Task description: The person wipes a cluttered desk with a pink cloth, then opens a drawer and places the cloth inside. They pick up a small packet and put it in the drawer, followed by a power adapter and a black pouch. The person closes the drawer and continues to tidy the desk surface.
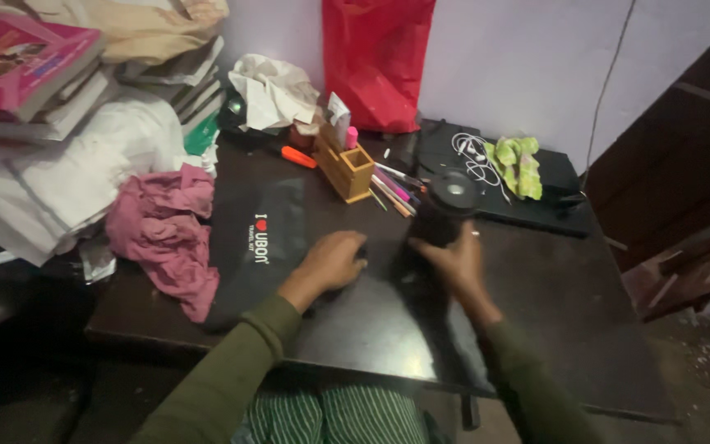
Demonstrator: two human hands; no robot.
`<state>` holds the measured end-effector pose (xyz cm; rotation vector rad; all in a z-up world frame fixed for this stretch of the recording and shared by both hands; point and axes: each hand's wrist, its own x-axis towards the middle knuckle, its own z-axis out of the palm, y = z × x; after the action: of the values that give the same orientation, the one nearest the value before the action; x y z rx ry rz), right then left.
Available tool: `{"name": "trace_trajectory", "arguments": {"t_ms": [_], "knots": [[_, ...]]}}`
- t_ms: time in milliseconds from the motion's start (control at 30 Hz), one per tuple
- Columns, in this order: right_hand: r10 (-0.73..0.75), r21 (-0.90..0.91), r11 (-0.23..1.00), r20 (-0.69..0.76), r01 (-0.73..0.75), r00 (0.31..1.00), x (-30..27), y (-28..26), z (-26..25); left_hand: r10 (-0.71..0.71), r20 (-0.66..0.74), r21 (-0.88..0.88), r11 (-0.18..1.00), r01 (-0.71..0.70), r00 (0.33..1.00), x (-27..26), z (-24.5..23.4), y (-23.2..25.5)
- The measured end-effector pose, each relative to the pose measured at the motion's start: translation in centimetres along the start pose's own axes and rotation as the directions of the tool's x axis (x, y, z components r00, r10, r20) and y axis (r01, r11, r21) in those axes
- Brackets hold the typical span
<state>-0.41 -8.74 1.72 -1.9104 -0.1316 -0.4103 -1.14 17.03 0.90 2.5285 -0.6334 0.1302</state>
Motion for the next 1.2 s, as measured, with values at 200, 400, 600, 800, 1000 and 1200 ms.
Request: {"name": "trace_trajectory", "arguments": {"t_ms": [200, 400, 600, 800, 1000, 1200], "knots": [[-0.197, -0.045, 0.979, 0.030, 0.198, 0.980, 0.5, -3.5, 9.1, 0.004, -0.391, 0.103, 0.994, 0.039, 0.920, -1.4, -2.5, -1.2], [-0.120, -0.036, 0.991, 0.119, 0.125, 0.986, 1.8, -5.8, 15.5, -0.046, -0.544, -0.018, 0.999, 0.043, 0.838, -0.4, -3.2, -4.2], [-0.282, -0.127, 0.951, 0.007, 0.281, 0.959, 3.6, -5.0, 19.2, -0.195, -0.576, 0.113, 0.943, 0.314, 0.794, 2.3, -2.6, -6.9], [-0.172, -0.194, 0.965, 0.041, 0.177, 0.984, 3.7, -1.3, 17.7, -0.384, -0.542, 0.030, 0.880, 0.474, 0.748, 3.7, -4.4, -7.1], [0.077, -0.179, 0.979, -0.131, -0.100, 0.988, 4.7, 4.2, 10.0, -0.302, -0.647, 0.007, 0.916, 0.401, 0.700, 3.9, -6.4, -5.5], [-0.062, -0.307, 0.945, -0.504, -0.111, 0.862, 10.6, 11.8, 1.8, 0.036, -0.806, -0.043, 0.992, -0.119, 0.591, 3.9, -3.1, -0.2]]}}
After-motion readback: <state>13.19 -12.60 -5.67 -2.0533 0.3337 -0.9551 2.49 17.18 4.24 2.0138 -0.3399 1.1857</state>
